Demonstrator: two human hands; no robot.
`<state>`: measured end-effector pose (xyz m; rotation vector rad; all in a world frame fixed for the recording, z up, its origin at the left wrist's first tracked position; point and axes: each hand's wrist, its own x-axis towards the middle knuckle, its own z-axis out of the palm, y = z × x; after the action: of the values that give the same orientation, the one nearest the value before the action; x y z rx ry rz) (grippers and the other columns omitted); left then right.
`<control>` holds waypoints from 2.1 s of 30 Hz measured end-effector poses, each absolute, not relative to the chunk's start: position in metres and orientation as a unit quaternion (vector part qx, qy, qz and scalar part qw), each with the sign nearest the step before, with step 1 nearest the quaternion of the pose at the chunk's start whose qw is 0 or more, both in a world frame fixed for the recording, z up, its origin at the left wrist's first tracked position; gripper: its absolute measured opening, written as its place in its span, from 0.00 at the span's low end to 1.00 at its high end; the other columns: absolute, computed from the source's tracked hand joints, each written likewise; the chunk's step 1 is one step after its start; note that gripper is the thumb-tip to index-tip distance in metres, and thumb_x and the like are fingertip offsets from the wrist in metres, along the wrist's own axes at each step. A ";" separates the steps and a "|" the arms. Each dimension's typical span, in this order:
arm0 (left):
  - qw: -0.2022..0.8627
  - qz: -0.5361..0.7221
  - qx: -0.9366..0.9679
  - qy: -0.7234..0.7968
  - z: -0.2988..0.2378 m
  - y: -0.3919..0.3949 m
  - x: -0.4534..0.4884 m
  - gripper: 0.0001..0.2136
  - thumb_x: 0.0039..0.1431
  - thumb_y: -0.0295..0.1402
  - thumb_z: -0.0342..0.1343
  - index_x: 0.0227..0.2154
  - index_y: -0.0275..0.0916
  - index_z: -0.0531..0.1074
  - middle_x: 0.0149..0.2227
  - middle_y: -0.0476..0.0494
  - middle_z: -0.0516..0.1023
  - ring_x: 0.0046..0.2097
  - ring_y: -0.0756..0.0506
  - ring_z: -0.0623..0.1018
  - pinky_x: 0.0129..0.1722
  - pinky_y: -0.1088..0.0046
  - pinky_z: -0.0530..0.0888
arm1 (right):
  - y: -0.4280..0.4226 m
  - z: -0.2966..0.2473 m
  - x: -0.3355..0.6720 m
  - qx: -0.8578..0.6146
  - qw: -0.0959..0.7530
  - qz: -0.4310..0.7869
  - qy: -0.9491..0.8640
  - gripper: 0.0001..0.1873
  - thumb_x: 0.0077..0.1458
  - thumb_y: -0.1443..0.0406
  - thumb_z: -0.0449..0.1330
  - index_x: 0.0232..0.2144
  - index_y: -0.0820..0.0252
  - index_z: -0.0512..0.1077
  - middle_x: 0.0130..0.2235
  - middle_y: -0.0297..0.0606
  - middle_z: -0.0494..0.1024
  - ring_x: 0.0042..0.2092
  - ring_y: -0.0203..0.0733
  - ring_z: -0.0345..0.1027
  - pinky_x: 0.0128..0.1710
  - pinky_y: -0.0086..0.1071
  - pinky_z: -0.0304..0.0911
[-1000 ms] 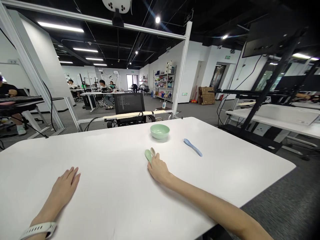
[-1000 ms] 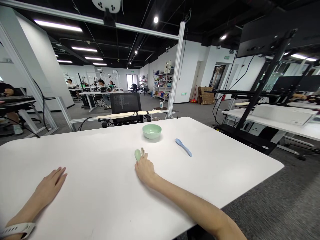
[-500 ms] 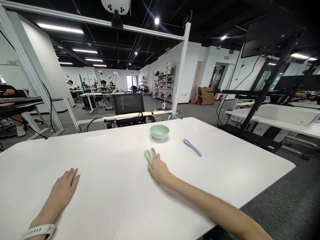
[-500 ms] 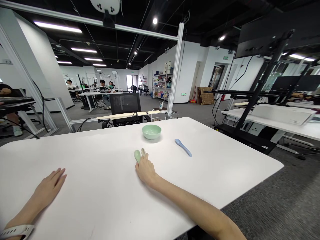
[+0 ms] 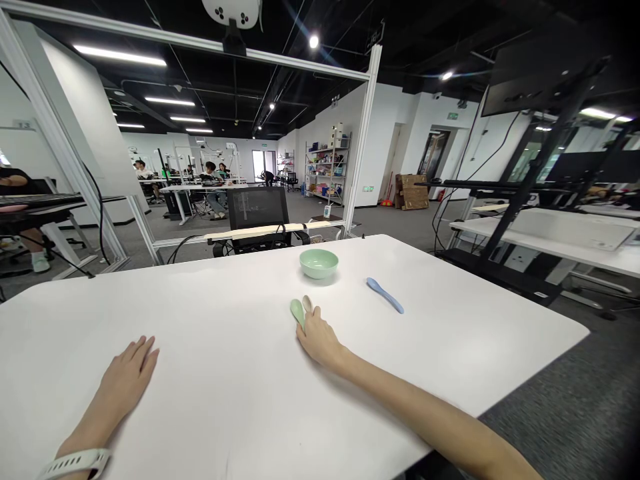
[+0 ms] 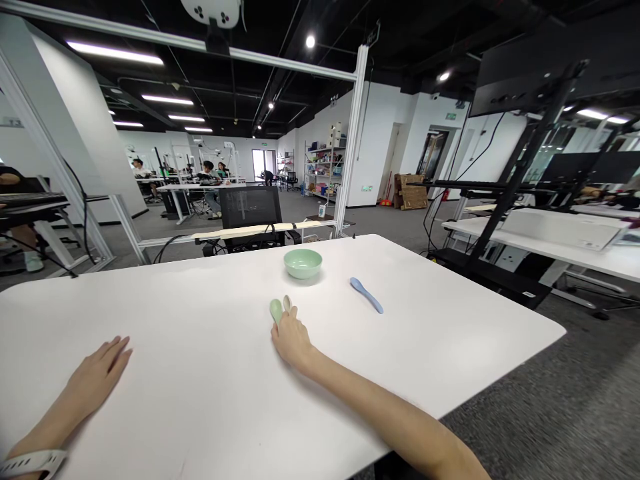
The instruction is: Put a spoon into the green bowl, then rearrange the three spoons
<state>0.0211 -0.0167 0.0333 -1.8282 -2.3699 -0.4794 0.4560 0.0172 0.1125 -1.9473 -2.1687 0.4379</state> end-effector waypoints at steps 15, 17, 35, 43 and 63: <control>0.057 -0.149 -0.600 -0.784 0.036 -0.017 0.023 0.36 0.66 0.44 0.33 0.65 0.28 0.71 0.70 0.25 0.73 0.72 0.30 0.70 0.71 0.46 0.67 | 0.025 0.114 0.475 -0.655 0.191 0.147 -0.716 0.27 0.77 0.54 0.46 0.66 0.65 0.65 0.59 0.60 0.72 0.46 0.53 0.79 0.48 0.43 0.72; 0.062 -0.148 -0.600 -0.784 0.036 -0.017 0.024 0.35 0.67 0.44 0.33 0.65 0.29 0.72 0.70 0.26 0.73 0.72 0.31 0.71 0.71 0.46 0.68 | 0.032 0.112 0.493 -0.653 0.211 0.134 -0.714 0.26 0.77 0.58 0.45 0.69 0.64 0.61 0.57 0.56 0.72 0.44 0.51 0.79 0.46 0.42 0.71; 0.049 -0.121 -0.600 -0.789 0.035 -0.016 0.022 0.35 0.68 0.41 0.34 0.66 0.23 0.69 0.72 0.24 0.69 0.74 0.30 0.67 0.72 0.49 0.66 | 0.074 0.041 0.577 -0.588 0.323 0.053 -0.740 0.20 0.68 0.73 0.48 0.55 0.67 0.74 0.51 0.55 0.75 0.53 0.54 0.72 0.60 0.52 0.69; 0.065 -0.135 -0.593 -0.791 0.038 -0.017 0.026 0.32 0.68 0.40 0.37 0.65 0.27 0.71 0.70 0.27 0.73 0.72 0.31 0.70 0.70 0.47 0.68 | 0.077 0.035 0.578 -0.581 0.347 0.044 -0.735 0.20 0.67 0.73 0.48 0.53 0.64 0.76 0.51 0.53 0.73 0.51 0.53 0.71 0.57 0.52 0.71; 0.029 -0.129 -0.588 -0.798 0.035 -0.017 0.025 0.37 0.69 0.43 0.31 0.69 0.22 0.65 0.74 0.25 0.66 0.76 0.30 0.64 0.73 0.47 0.63 | 0.070 0.046 0.572 -0.636 0.262 0.009 -0.726 0.22 0.70 0.70 0.50 0.60 0.68 0.73 0.54 0.55 0.74 0.55 0.56 0.68 0.60 0.47 0.64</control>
<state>0.0254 -0.0168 0.0355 -1.8138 -2.4609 -0.3984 0.5721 0.0701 0.0456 -1.7216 -1.9644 0.0250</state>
